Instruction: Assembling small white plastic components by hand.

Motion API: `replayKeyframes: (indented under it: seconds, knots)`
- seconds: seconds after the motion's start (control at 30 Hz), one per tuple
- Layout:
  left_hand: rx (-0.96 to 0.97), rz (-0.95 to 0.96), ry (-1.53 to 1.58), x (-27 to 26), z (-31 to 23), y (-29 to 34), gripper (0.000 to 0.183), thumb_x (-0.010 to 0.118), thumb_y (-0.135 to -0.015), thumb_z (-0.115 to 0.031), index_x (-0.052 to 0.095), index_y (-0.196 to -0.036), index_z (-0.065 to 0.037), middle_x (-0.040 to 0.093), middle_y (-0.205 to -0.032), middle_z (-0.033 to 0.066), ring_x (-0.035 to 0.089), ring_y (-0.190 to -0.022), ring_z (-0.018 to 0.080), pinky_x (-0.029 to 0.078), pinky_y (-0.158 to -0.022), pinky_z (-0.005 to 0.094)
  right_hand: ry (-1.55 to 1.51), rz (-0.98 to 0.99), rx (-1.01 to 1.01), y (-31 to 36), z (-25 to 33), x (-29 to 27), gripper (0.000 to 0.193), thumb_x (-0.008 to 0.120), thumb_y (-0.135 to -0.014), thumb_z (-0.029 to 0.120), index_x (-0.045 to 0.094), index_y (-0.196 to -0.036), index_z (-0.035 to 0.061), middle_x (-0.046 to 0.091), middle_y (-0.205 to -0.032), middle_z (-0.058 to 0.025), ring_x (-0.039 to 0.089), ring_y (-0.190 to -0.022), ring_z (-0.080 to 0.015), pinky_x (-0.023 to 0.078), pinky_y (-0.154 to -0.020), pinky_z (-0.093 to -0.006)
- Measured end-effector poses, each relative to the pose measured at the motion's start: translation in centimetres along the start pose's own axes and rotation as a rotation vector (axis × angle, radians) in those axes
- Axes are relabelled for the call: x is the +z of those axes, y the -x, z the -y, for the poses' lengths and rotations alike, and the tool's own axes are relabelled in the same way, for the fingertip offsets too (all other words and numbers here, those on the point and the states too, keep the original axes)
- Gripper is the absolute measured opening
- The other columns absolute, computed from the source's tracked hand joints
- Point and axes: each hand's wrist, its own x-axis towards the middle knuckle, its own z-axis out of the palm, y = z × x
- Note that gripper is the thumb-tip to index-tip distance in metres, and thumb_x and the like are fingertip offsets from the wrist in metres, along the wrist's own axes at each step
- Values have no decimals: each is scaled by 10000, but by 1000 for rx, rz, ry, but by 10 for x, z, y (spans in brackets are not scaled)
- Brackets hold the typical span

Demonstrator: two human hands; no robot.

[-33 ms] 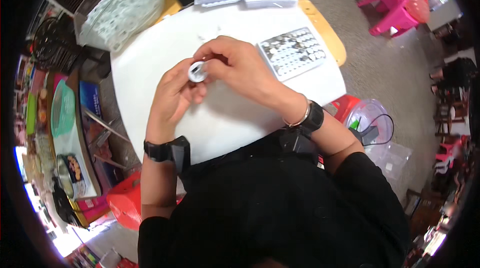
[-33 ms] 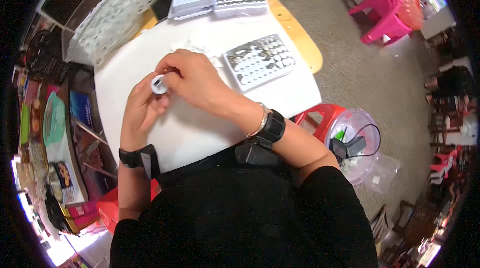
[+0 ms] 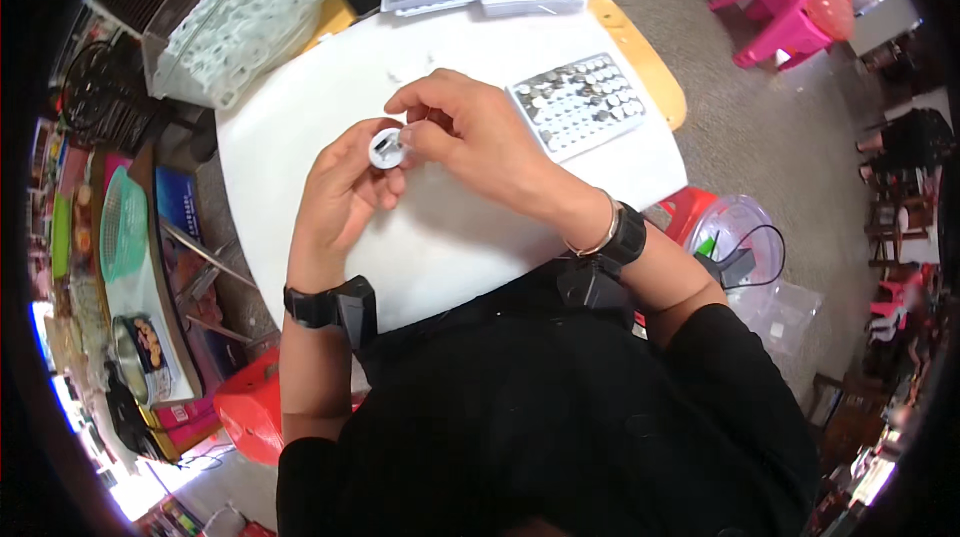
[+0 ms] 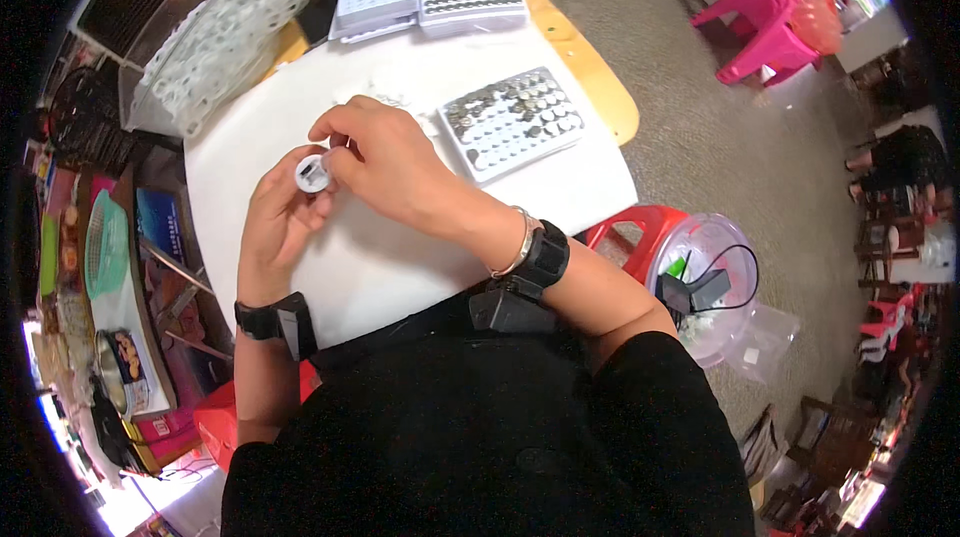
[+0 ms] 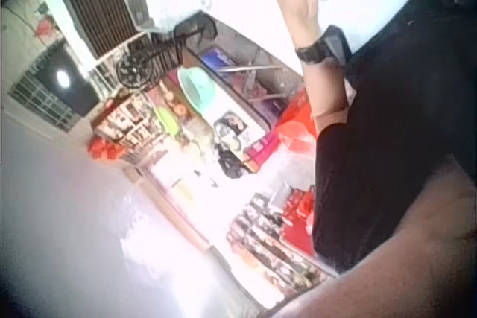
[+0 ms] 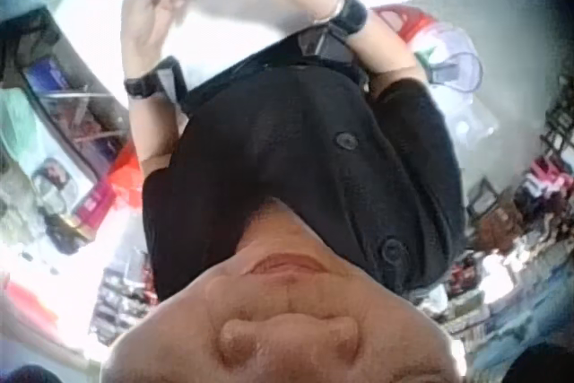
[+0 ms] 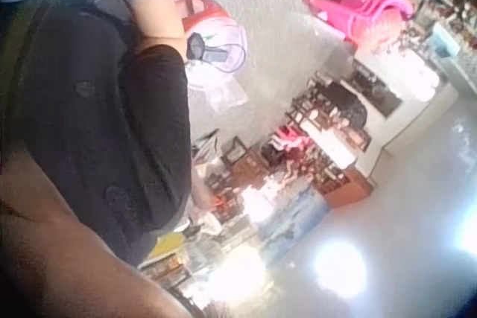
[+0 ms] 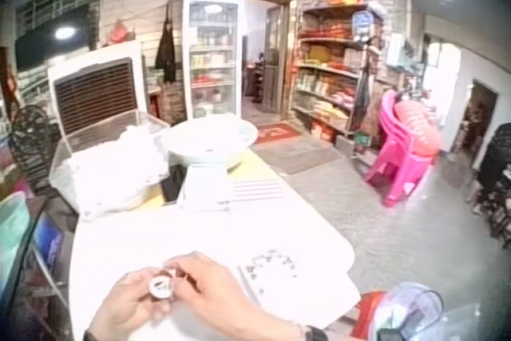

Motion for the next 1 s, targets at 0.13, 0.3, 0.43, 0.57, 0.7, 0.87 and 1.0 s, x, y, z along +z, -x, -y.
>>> replayKeyframes:
  seconds: [0.13,0.3,0.43,0.57,0.7,0.87,1.0]
  knots:
    - [53,-113,-60,11,1,-1,315,494,-939,-167,513,-1153,63,619,-997,198,624,-713,169,522,-586,216,341,-181,-83,18,1,-47,148,597,-794,86,642,-921,23,591,-845,-127,584,-665,-243,467,-622,-324]
    - [64,-131,-45,11,-2,1,372,533,-907,-106,454,-1208,97,576,-1098,257,647,-834,231,570,-695,236,650,-366,115,56,-9,-120,117,592,-799,40,664,-890,27,605,-807,-115,596,-681,-220,469,-638,-309]
    - [72,-130,-27,9,1,-2,372,549,-892,-81,453,-1202,101,559,-1119,246,651,-866,263,587,-734,255,785,-332,229,73,-9,-125,120,606,-785,51,667,-885,24,605,-815,-121,598,-732,-250,473,-668,-337]
    - [44,-139,-75,7,2,-5,363,550,-892,-85,464,-1196,95,576,-1083,207,651,-842,240,581,-702,238,841,-333,144,73,-19,-125,114,624,-767,62,668,-868,30,607,-821,-117,590,-772,-264,472,-683,-351]
    - [54,-130,-84,6,0,-1,359,545,-894,-85,469,-1197,91,579,-1076,190,649,-843,228,571,-711,234,882,-246,76,68,-17,-119,108,633,-750,64,660,-850,31,609,-819,-114,587,-793,-268,472,-690,-348]
    - [21,-187,-110,16,1,-2,344,528,-903,-84,474,-1200,81,586,-1072,175,637,-900,241,549,-797,267,551,-223,181,57,-13,-96,107,607,-769,47,651,-861,15,631,-756,-91,597,-690,-208,469,-637,-299]
    - [16,-186,-97,18,3,-6,342,519,-912,-89,472,-1208,77,589,-1075,169,629,-926,251,541,-821,278,210,-194,224,37,4,-60,119,611,-803,60,651,-887,-15,616,-664,-26,541,-620,-62,428,-574,-219]
